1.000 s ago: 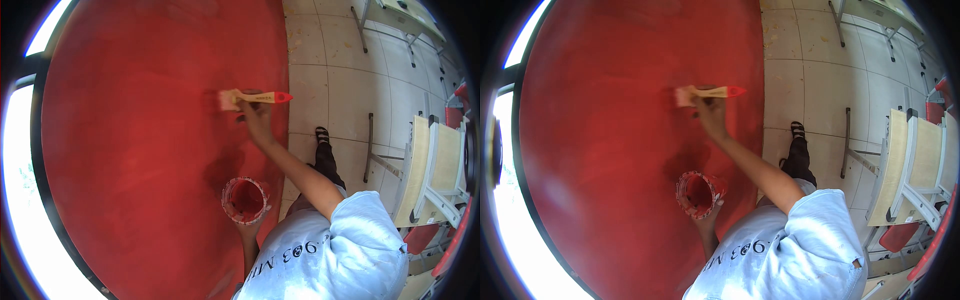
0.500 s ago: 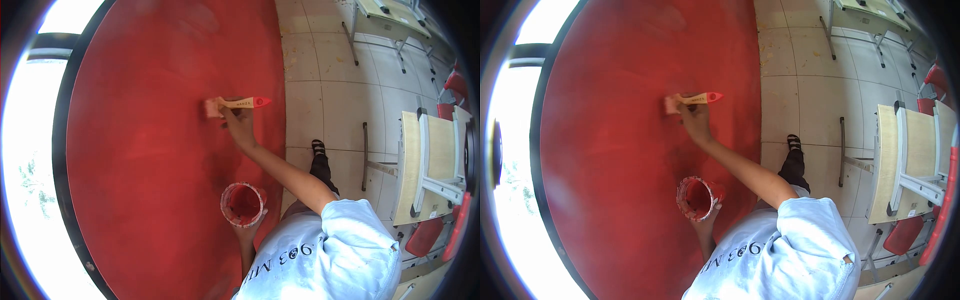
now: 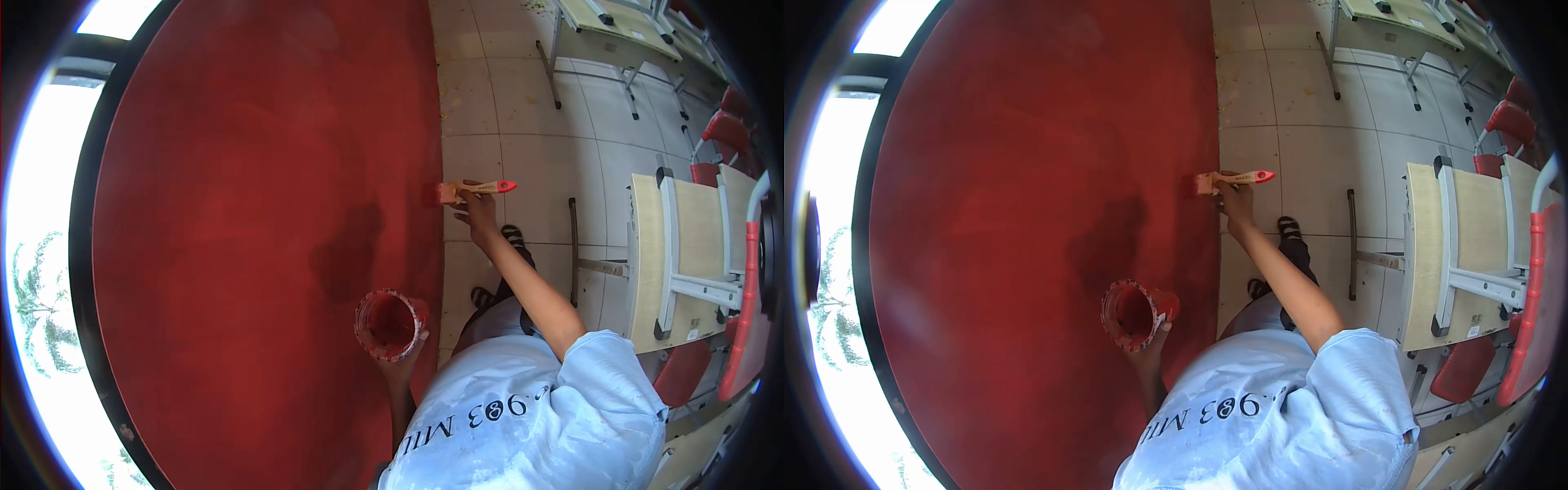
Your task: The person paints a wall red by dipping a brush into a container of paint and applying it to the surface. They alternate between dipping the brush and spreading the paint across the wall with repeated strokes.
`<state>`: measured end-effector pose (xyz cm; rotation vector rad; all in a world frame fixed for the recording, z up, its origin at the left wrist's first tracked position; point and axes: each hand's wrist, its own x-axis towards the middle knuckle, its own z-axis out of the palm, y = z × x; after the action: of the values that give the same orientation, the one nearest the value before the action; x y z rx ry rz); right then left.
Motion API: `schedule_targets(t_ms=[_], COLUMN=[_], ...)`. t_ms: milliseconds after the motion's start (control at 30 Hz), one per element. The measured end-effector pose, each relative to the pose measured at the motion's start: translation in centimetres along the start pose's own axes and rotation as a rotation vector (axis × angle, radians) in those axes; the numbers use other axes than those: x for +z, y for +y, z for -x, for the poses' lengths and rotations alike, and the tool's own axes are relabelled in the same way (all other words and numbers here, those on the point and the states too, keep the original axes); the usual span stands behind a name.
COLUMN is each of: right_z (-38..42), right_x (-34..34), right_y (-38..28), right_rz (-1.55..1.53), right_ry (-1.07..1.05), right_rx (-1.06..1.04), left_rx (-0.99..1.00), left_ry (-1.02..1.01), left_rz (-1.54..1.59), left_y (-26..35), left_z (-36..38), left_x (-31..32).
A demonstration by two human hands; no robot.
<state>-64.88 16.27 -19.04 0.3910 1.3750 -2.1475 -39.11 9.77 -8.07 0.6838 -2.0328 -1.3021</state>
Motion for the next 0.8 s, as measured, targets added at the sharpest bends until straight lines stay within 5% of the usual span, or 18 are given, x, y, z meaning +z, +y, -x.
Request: schedule_targets(t_ms=[367,700,800], right_z=[0.2,1.3,-1.7], right_x=[2.6,17.9,16.8], right_y=[4.8,-4.1,2.5], right_rz=[-0.043,-0.633,-0.489], right_ry=[-0.101,-0.495,-0.266], right_rx=[0.030,-0.053,-0.039], left_rx=[-0.359,-0.682,-0.709], left_ry=[0.288,0.498,0.463], left_rz=[-0.032,-0.027,-0.116], left_y=[2.4,4.5,4.8], left_z=[2.1,2.0,2.4], left_x=[3.1,5.3,4.9])
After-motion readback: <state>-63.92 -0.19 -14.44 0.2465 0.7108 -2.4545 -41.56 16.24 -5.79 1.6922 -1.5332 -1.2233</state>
